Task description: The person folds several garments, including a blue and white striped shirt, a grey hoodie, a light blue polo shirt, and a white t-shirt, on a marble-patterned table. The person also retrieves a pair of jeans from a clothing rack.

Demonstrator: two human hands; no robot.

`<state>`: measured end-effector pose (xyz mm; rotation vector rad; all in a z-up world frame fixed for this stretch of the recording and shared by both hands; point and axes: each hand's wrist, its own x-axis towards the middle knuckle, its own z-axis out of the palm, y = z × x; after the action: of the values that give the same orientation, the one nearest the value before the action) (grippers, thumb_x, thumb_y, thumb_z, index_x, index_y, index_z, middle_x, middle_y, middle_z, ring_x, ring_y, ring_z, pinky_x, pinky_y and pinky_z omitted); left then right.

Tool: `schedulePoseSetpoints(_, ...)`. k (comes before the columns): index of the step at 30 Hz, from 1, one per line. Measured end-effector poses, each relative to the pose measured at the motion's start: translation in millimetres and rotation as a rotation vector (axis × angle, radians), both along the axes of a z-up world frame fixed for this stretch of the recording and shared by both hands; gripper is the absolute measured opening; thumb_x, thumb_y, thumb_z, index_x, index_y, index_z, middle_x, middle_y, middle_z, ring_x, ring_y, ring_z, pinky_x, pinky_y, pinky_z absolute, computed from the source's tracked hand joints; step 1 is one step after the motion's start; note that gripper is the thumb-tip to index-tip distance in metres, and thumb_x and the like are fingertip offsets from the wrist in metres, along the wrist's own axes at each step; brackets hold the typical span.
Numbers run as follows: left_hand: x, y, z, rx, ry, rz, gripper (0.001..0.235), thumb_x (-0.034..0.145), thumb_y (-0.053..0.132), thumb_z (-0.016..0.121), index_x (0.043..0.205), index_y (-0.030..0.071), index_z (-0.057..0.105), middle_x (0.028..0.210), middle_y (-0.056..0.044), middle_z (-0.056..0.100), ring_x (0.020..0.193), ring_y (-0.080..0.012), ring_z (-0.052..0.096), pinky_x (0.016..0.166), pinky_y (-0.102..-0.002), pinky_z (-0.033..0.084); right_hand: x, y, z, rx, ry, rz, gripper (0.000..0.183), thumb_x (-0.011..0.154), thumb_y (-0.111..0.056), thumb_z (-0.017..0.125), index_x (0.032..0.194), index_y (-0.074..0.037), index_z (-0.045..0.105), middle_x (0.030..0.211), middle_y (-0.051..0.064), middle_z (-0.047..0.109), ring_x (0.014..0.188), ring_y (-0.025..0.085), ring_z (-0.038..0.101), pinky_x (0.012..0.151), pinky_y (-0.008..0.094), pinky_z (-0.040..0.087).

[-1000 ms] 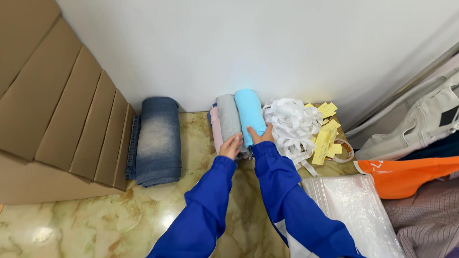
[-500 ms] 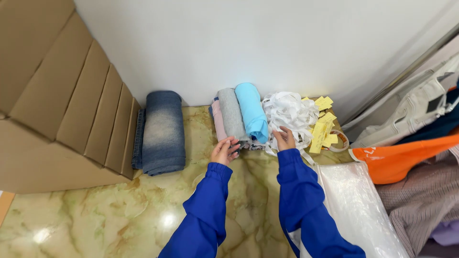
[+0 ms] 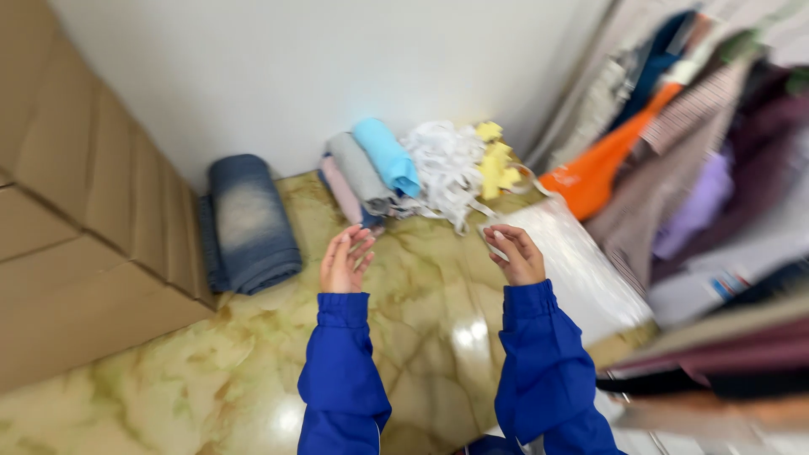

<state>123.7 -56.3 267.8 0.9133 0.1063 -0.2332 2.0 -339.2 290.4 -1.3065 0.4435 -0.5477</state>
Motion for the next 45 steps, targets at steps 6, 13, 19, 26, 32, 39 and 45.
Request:
schedulePoseSetpoints(6, -58, -47, 21, -0.047, 0.002, -0.171, 0.025, 0.105, 0.024, 0.054, 0.121, 0.011, 0.067, 0.118, -0.013, 0.072, 0.104, -0.0240, 0.071, 0.087, -0.035, 0.056, -154, -51, 9, -0.027, 0.019, -0.350, 0.021, 0.097, -0.017, 0.069, 0.117, -0.012, 0.067, 0.114, 0.013, 0.071, 0.111, 0.024, 0.069, 0.087, 0.033, 0.053)
schedulePoseSetpoints(13, -120, -145, 46, -0.039, -0.046, -0.412, 0.025, 0.103, 0.025, 0.057, 0.119, 0.010, 0.068, 0.116, -0.013, 0.072, 0.102, -0.0238, 0.072, 0.086, -0.035, 0.058, -287, -100, 1, 0.089, -0.073, -0.758, 0.015, 0.099, -0.018, 0.066, 0.114, -0.014, 0.064, 0.108, 0.009, 0.072, 0.103, 0.017, 0.071, 0.082, 0.027, 0.055)
schedulePoseSetpoints(19, -175, -234, 48, -0.014, -0.074, -0.558, 0.026, 0.102, 0.026, 0.058, 0.120, 0.008, 0.066, 0.114, -0.014, 0.071, 0.100, -0.0244, 0.071, 0.084, -0.035, 0.058, -327, -142, -22, 0.082, -0.149, -0.852, 0.017, 0.098, -0.018, 0.068, 0.114, -0.014, 0.065, 0.108, 0.012, 0.073, 0.101, 0.018, 0.073, 0.076, 0.023, 0.058)
schedulePoseSetpoints(26, -272, -378, 29, 0.003, -0.046, -0.702, 0.023, 0.103, 0.025, 0.057, 0.115, 0.008, 0.068, 0.110, -0.015, 0.072, 0.098, -0.0268, 0.071, 0.082, -0.037, 0.057, -401, -219, 3, -0.118, -0.030, -0.772, 0.019, 0.095, -0.013, 0.070, 0.114, -0.011, 0.069, 0.111, 0.015, 0.074, 0.107, 0.022, 0.071, 0.079, 0.026, 0.057)
schedulePoseSetpoints(32, -356, -480, 12, -0.037, -0.025, -0.810, 0.021, 0.101, 0.023, 0.060, 0.111, 0.008, 0.070, 0.107, -0.016, 0.074, 0.095, -0.0271, 0.073, 0.077, -0.034, 0.058, -444, -279, 26, -0.404, -0.060, -0.905, 0.015, 0.096, -0.011, 0.069, 0.111, -0.011, 0.070, 0.106, 0.009, 0.076, 0.099, 0.016, 0.069, 0.077, 0.024, 0.055)
schedulePoseSetpoints(39, -445, -523, 66, 0.010, -0.218, -0.976, 0.025, 0.101, 0.025, 0.059, 0.110, 0.007, 0.075, 0.113, -0.019, 0.077, 0.108, -0.0310, 0.073, 0.087, -0.038, 0.057, -470, -318, 66, -0.991, 0.038, -0.938, 0.042, 0.095, 0.000, 0.062, 0.136, -0.003, 0.061, 0.138, 0.020, 0.059, 0.130, 0.035, 0.054, 0.099, 0.044, 0.050)
schedulePoseSetpoints(45, -486, -576, 44, 0.099, -0.508, -1.173, 0.043, 0.102, 0.027, 0.064, 0.140, 0.008, 0.061, 0.138, -0.022, 0.062, 0.134, -0.0300, 0.052, 0.110, -0.043, 0.045, -477, -364, 28, -0.978, 0.451, -0.837, 0.058, 0.096, -0.009, 0.060, 0.152, -0.005, 0.044, 0.115, 0.025, 0.072, 0.103, 0.043, 0.068, 0.088, 0.057, 0.056)
